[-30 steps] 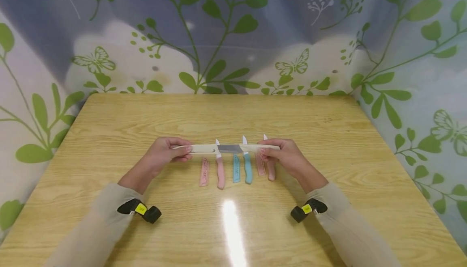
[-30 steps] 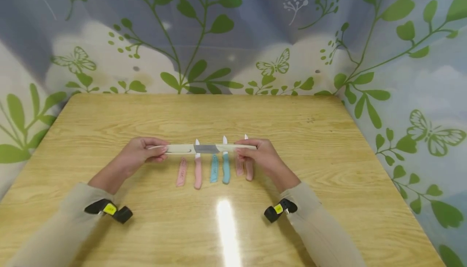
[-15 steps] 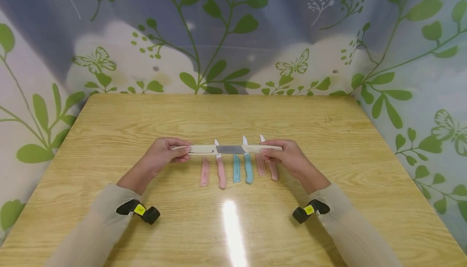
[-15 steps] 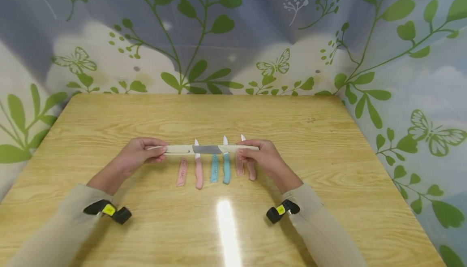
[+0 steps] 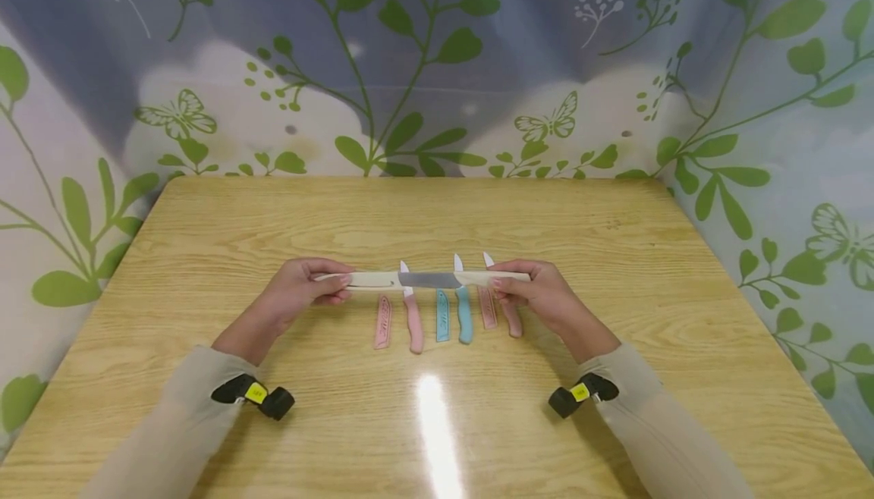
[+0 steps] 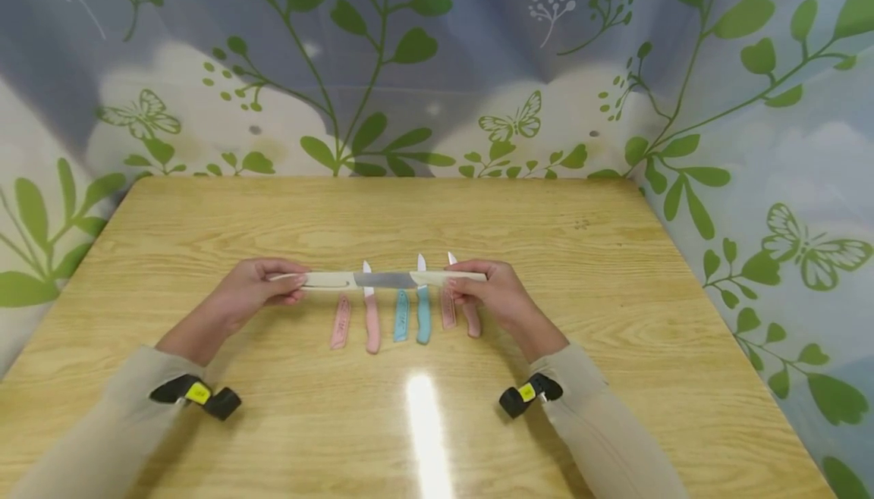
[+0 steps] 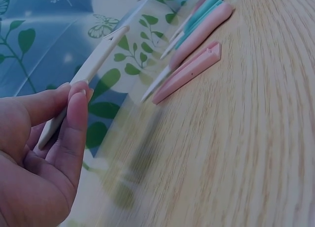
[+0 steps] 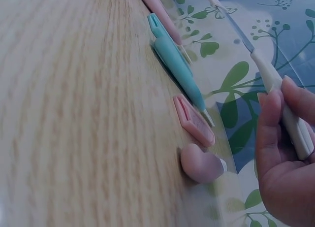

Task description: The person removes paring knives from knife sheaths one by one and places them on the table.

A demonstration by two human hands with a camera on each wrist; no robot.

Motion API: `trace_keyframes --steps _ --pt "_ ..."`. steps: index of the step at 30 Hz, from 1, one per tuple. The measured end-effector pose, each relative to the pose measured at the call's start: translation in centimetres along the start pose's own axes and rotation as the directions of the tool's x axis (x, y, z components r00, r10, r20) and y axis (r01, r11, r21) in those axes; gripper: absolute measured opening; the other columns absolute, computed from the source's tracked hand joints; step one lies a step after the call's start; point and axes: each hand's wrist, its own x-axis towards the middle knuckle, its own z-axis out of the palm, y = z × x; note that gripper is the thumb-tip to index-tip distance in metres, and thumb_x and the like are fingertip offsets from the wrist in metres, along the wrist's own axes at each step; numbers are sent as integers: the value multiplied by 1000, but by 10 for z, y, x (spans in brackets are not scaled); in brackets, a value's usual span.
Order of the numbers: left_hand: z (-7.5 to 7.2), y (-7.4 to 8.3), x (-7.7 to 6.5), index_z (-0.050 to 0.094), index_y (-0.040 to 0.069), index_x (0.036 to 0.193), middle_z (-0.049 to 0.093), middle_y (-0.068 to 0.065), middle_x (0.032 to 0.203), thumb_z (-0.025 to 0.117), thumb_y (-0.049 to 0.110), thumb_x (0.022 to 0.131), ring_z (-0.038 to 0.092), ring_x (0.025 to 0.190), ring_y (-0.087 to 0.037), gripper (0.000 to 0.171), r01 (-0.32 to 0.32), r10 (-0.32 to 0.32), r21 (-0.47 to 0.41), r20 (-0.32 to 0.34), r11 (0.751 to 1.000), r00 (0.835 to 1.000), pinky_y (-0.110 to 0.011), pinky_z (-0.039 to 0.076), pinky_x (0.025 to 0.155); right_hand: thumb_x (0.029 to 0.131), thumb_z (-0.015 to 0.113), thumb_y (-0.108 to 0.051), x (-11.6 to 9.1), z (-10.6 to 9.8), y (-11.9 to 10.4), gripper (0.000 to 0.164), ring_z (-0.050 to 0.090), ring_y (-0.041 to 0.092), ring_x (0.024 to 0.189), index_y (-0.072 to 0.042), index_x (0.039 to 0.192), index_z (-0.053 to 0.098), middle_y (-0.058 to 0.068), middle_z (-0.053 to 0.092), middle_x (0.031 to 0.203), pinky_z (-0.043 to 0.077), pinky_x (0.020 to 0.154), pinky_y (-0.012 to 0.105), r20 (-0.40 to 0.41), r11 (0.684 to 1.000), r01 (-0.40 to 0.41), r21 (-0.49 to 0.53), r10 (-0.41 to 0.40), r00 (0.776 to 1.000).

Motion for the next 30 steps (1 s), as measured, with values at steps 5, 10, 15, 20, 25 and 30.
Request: trace_keyframes --steps 5,10,15,20,25,30 --pt "-2 0 -1 58 -14 115 71 -2 76 64 7 91 65 69 -8 32 2 -2 20 -2 1000 1000 -19 56 63 90 62 -2 -1 -1 -1 32 62 9 69 15 117 56 8 61 95 54 64 21 -8 1000 -14 0 14 1000" --pt "-2 -1 -2 57 -15 115 69 -2 75 62 6 92 63 68 -7 32 -23 23 23 2 999 1000 -21 56 63 91 61 -2 -1 -3 0 32 61 10 69 15 118 55 7 61 94 54 65 22 -9 1000 -16 3 16 1000" --pt "-6 -2 -4 57 -14 116 68 -2 76 62 8 92 63 67 -7 33 -38 39 40 -15 998 999 -21 56 63 90 62 0 -1 -5 1 33 62 9 69 17 117 54 2 64 88 54 64 21 -24 999 2 35 -1 1000" --pt "-10 -4 -5 56 -12 118 66 -5 82 62 12 93 61 67 -7 35 -19 19 30 -20 999 1000 -21 55 62 90 60 3 -3 -3 1 28 62 8 66 17 114 55 -2 67 79 54 61 19 -29 996 10 93 -8 1000" --pt "-13 -4 -6 57 -8 118 66 -4 81 62 16 93 60 67 -8 35 23 -23 29 -13 999 1000 -21 54 61 92 60 -2 -4 1 -2 19 61 9 67 9 108 60 2 65 77 53 60 18 -48 983 -21 182 31 998" --pt "-16 -4 -8 54 -7 122 65 -1 77 62 16 94 60 67 -9 37 36 -37 47 19 998 999 -21 54 62 93 61 -7 -3 4 -3 9 61 10 68 -2 100 64 4 63 79 52 59 18 -72 973 -46 225 63 995"
